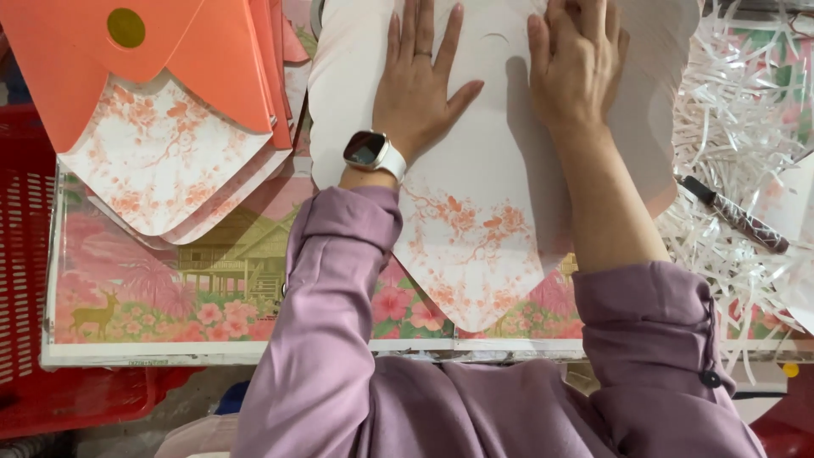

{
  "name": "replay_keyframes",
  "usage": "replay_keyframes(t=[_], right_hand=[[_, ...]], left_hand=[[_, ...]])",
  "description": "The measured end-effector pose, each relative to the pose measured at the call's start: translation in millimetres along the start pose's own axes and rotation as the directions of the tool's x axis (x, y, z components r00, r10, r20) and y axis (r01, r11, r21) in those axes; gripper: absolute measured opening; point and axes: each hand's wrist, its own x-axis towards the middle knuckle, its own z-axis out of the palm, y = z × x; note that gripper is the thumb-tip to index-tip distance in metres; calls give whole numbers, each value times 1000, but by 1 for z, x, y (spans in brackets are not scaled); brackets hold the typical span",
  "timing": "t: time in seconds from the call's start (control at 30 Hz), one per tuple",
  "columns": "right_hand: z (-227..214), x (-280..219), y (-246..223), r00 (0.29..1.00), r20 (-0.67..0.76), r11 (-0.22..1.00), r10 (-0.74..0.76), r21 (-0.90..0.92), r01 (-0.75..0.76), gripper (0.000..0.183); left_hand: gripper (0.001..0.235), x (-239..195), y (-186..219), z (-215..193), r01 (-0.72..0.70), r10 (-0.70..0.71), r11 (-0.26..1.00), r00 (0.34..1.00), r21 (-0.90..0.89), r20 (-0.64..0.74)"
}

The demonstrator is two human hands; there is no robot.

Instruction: Folding pre-cut decorative paper sheets into envelopes and stacking them.

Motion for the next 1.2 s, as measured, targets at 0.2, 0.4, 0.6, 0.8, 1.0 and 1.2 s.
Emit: replay_keyframes(t=[0.2, 0.4, 0.6, 0.8, 1.0, 1.2], right_hand=[[5, -14, 7, 997, 71, 998, 12, 59, -16, 33], [6, -12, 12, 999, 49, 998, -19, 64, 16, 14], [6, -11, 9, 991, 129, 999, 22, -40, -17, 18], [2, -16, 3, 993, 120, 998, 20, 50, -26, 21], [4, -6, 12, 992, 121, 999, 46, -10, -46, 16], [11, -9, 10, 993, 121, 994, 2, -107, 11, 20]], left_hand=[[74, -15, 8, 4, 19, -19, 1000, 1000, 8, -1], [77, -11, 6, 12, -48, 47, 999, 997, -11, -64], [81, -11, -1, 25, -117, 102, 988, 984, -101, -147], [82, -25, 3, 15, -110, 104, 993, 989, -49, -107], [80, -27, 7, 6, -67, 67, 998, 998, -8, -14], [80, -29, 6, 8, -72, 72, 997, 997, -29, -20]])
